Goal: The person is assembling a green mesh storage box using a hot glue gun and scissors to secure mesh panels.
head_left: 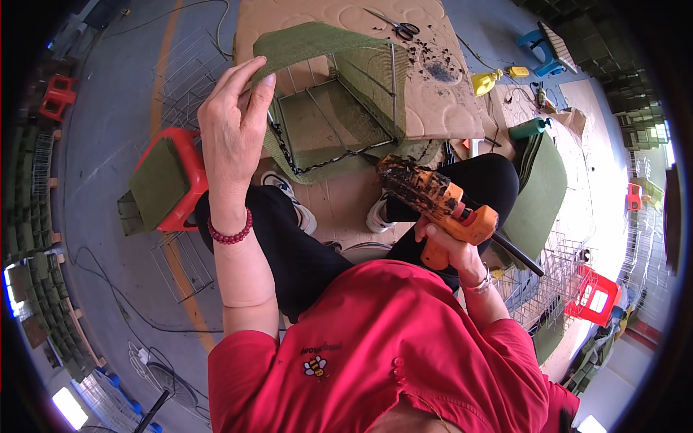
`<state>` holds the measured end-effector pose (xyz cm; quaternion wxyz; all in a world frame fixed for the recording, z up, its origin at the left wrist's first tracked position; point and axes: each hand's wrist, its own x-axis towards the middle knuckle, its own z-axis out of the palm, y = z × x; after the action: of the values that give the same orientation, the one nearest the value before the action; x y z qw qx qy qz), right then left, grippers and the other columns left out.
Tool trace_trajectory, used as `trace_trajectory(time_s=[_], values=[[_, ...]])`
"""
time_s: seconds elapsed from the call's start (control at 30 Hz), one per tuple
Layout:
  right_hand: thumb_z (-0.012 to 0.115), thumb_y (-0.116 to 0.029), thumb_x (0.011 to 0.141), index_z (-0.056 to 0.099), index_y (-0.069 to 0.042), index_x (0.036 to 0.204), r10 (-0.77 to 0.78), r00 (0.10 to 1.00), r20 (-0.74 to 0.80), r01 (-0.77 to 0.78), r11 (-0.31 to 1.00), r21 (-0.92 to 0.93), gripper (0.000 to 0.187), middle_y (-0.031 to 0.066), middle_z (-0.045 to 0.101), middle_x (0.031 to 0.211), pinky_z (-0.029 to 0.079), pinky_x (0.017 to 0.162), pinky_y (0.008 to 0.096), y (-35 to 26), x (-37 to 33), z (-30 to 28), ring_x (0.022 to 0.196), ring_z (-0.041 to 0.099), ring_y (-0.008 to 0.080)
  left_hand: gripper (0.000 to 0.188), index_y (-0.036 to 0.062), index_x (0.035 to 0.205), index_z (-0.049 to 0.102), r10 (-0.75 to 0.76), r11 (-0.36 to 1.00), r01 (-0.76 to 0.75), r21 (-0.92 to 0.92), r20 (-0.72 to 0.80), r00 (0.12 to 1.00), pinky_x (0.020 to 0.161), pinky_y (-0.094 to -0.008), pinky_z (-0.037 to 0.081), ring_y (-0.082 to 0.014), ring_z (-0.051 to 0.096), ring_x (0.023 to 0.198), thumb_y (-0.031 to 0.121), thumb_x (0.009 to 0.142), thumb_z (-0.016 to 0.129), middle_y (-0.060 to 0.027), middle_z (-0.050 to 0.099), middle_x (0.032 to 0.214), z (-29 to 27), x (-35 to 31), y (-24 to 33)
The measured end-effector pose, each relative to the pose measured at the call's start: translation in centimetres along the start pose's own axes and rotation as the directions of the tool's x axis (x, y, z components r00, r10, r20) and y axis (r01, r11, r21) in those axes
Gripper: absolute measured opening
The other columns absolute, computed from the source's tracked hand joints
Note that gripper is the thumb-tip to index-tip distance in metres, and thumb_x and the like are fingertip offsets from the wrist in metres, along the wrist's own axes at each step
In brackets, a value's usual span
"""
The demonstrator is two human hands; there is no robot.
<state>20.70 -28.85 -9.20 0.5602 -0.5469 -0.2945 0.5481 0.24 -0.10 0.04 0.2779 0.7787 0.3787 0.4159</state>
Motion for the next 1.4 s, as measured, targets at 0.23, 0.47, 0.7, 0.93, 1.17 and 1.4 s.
trace_trajectory(time_s=[0.23,0.47,0.7,0.93,1.17,1.4], values=[[0.062,-0.008,0.094,0.058,-0.002,0.116,-0.032,0.999,-0.025,0.032,0.999,-0.005,0.023,0.0029,0.059,0.092,0.048,0.076,0.0279,-1.0,-0.2,0.0,0.082,0.057,0.0114,0.033,-0.0070,0.114,0.066,0.026,1.000,-0.026,-0.001,-0.010,1.000,0.083,-0.0319,0.056,-0.0222,0.070,0.092,0.020,0.096,0.064,-0.0175,0.069,0.110,0.0,-0.1,0.0],[0.060,-0.007,0.094,0.055,-0.002,0.118,-0.046,0.993,-0.105,0.041,0.998,-0.043,0.025,0.0035,0.058,0.092,0.047,0.075,0.0278,-2.0,-0.7,0.3,0.081,0.056,0.0119,0.031,-0.0072,0.114,0.066,0.020,1.000,-0.020,-0.022,-0.004,1.000,0.083,-0.0320,0.056,-0.0233,0.070,0.093,0.018,0.095,0.064,-0.0177,0.069,0.110,-0.2,-0.2,-0.1],[0.064,-0.007,0.092,0.061,-0.002,0.106,-0.097,0.980,-0.173,0.081,0.992,-0.096,0.015,0.0026,0.060,0.090,0.048,0.072,0.0276,-2.1,-1.0,0.5,0.080,0.057,0.0111,0.032,-0.0069,0.114,0.066,0.017,1.000,-0.017,-0.013,-0.004,1.000,0.084,-0.0323,0.057,-0.0240,0.070,0.095,0.018,0.095,0.064,-0.0179,0.068,0.111,-0.1,-0.2,0.0],[0.065,-0.008,0.090,0.062,-0.002,0.104,-0.202,0.949,-0.244,0.065,0.878,-0.474,0.016,0.0025,0.062,0.084,0.047,0.069,0.0255,-2.7,-1.6,1.1,0.076,0.057,0.0094,0.033,-0.0076,0.115,0.066,0.042,0.999,-0.042,0.003,-0.004,0.999,0.085,-0.0335,0.057,-0.0264,0.071,0.098,0.018,0.095,0.064,-0.0190,0.068,0.112,0.2,-0.2,0.3],[0.068,-0.009,0.088,0.067,-0.005,0.093,-0.212,0.937,-0.276,-0.013,0.772,-0.635,0.006,-0.0022,0.064,0.075,0.047,0.063,0.0244,-4.1,-1.6,1.8,0.069,0.058,0.0077,0.034,-0.0081,0.116,0.065,0.024,1.000,-0.024,0.009,0.008,1.000,0.086,-0.0343,0.056,-0.0279,0.071,0.098,0.019,0.096,0.063,-0.0193,0.068,0.111,0.3,-0.3,0.5],[0.071,-0.010,0.084,0.068,-0.006,0.091,-0.258,0.943,-0.210,0.073,0.776,-0.626,0.008,-0.0018,0.065,0.075,0.046,0.058,0.0230,-3.3,-1.2,1.2,0.064,0.058,0.0057,0.034,-0.0083,0.115,0.065,0.045,0.999,-0.045,0.019,-0.003,0.999,0.084,-0.0337,0.056,-0.0269,0.071,0.094,0.020,0.096,0.062,-0.0188,0.068,0.110,0.4,-0.1,0.5]])
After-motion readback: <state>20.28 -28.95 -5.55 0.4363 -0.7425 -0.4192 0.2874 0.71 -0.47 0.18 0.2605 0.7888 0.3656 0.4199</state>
